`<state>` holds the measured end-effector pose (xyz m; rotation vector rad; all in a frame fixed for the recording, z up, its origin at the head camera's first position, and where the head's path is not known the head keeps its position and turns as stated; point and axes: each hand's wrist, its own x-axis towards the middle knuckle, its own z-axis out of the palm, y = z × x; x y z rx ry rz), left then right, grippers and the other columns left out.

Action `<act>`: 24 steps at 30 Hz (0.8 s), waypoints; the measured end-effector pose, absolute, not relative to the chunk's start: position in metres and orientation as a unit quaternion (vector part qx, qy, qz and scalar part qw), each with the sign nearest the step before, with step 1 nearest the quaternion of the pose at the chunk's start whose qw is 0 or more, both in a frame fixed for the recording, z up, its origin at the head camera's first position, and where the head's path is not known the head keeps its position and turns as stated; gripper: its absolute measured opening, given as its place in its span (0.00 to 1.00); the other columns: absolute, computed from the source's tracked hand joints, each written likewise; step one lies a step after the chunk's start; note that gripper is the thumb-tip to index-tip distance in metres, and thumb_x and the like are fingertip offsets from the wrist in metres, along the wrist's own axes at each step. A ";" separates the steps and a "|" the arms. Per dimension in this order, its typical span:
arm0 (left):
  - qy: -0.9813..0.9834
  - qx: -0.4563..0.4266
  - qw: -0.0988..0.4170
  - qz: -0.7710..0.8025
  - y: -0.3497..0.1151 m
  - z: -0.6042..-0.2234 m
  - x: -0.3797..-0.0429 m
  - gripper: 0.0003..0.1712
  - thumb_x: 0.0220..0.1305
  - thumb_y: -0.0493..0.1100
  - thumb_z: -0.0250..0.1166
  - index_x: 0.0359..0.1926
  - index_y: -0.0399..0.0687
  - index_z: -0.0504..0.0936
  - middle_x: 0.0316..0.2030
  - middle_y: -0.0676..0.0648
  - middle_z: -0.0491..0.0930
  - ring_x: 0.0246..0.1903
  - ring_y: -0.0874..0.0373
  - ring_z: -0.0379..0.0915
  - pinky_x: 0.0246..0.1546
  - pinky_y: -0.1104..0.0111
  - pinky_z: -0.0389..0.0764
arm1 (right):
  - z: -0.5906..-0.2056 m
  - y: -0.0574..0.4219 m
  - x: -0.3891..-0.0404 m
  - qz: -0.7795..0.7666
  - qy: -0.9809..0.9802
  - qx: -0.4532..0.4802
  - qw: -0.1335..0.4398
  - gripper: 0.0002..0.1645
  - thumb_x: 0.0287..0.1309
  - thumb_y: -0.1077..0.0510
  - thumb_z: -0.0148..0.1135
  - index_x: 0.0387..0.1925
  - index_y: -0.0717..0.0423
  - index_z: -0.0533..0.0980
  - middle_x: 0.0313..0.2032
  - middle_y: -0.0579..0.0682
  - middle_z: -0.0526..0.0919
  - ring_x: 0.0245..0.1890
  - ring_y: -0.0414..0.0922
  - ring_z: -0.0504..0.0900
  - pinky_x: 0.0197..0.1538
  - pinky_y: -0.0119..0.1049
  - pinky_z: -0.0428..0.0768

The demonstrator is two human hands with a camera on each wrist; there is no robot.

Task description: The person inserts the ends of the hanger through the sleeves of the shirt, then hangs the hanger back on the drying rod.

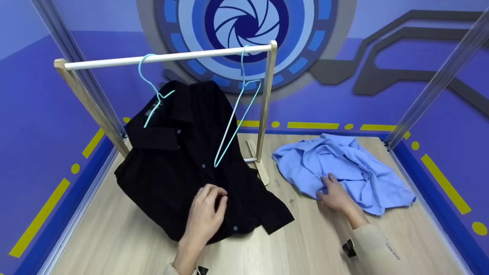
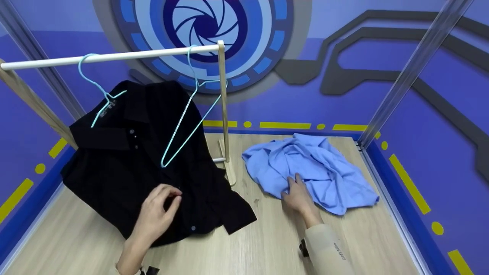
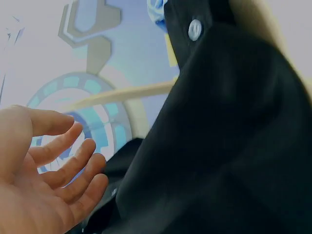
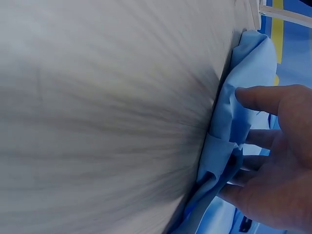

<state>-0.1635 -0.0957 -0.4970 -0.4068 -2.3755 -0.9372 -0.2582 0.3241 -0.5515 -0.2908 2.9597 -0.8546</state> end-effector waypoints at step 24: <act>-0.919 -0.278 0.084 -0.267 -0.049 -0.515 -0.153 0.12 0.70 0.42 0.66 0.50 0.43 0.84 0.55 0.49 0.79 0.56 0.54 0.74 0.57 0.55 0.76 | -0.551 0.325 -0.272 -0.239 0.969 -0.068 -0.004 0.51 0.56 0.51 0.77 0.69 0.74 0.61 0.72 0.77 0.54 0.72 0.73 0.52 0.67 0.77 0.44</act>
